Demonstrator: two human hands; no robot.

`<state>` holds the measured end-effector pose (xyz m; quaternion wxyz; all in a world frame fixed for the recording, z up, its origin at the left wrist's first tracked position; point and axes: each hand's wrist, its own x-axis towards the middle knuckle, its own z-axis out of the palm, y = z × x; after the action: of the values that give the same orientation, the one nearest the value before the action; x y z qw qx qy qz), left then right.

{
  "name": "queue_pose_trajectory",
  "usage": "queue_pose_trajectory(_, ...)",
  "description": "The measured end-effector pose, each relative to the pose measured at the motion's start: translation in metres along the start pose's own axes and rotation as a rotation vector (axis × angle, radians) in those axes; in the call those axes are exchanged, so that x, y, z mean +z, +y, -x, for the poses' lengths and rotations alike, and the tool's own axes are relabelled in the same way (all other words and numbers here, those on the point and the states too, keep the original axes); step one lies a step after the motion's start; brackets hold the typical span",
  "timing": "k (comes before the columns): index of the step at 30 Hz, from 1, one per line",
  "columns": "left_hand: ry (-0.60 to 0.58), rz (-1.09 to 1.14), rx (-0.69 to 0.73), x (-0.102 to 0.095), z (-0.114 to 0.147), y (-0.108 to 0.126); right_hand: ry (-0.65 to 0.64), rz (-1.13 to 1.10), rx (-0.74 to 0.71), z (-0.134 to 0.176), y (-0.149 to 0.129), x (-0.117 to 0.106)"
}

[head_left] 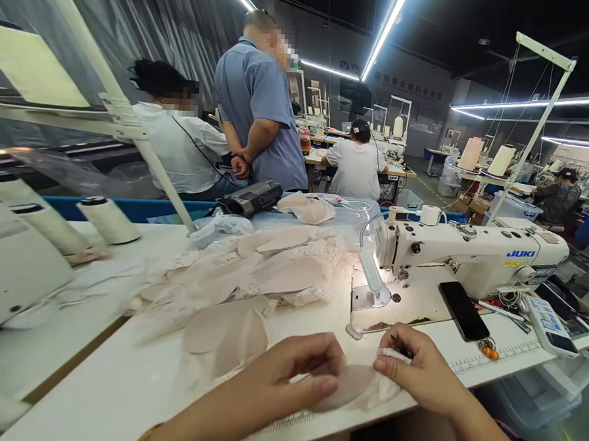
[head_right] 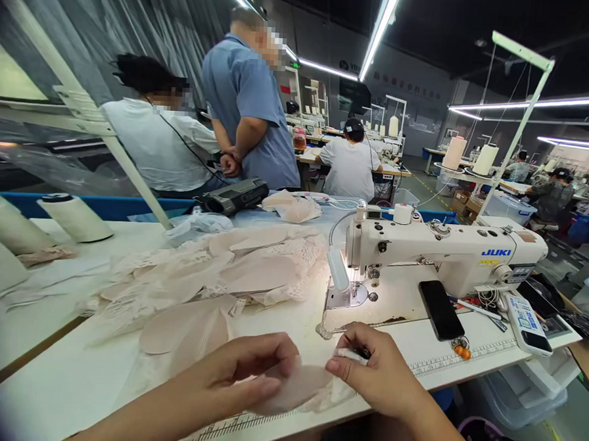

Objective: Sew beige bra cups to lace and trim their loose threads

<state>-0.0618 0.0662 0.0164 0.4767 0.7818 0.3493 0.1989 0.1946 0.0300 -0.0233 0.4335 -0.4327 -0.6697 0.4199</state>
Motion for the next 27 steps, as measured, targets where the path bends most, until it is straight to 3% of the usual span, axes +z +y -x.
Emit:
queue_pose_trajectory(3,0.206,-0.132,-0.002,0.015,-0.002,-0.016,0.043,0.243,-0.15,0.011,-0.014,0.01)
queue_pose_trajectory(7,0.285,-0.141,0.252,0.025,-0.003,-0.026,-0.298,0.382,-0.397,0.031,-0.024,0.012)
queue_pose_trajectory(8,0.288,-0.129,0.284,0.024,-0.003,-0.025,-0.322,0.352,-0.423,0.034,-0.025,0.009)
queue_pose_trajectory(9,0.281,-0.111,0.294,0.024,-0.002,-0.024,-0.262,0.311,-0.427,0.035,-0.026,0.004)
queue_pose_trajectory(12,0.194,-0.049,0.262,0.021,0.0,-0.018,0.071,0.218,-0.318,0.032,-0.028,-0.009)
queue_pose_trajectory(13,0.16,-0.038,0.253,0.02,0.0,-0.016,0.094,0.205,-0.28,0.029,-0.028,-0.011)
queue_pose_trajectory(15,0.172,-0.046,0.232,0.022,0.002,-0.014,0.02,0.176,-0.215,0.024,-0.026,-0.008)
queue_pose_trajectory(17,0.345,-0.083,0.168,0.028,0.005,-0.013,-0.006,0.142,-0.145,0.022,-0.021,0.002)
queue_pose_trajectory(20,0.578,-0.029,0.035,0.047,0.013,-0.008,0.163,0.07,-0.023,0.024,-0.013,0.023)
queue_pose_trajectory(24,0.455,0.159,-0.023,0.079,0.015,-0.008,0.223,-0.182,0.064,0.029,-0.004,0.047)
queue_pose_trajectory(27,0.459,0.371,-0.085,0.088,0.007,-0.012,0.201,-0.319,0.144,0.032,-0.001,0.053)
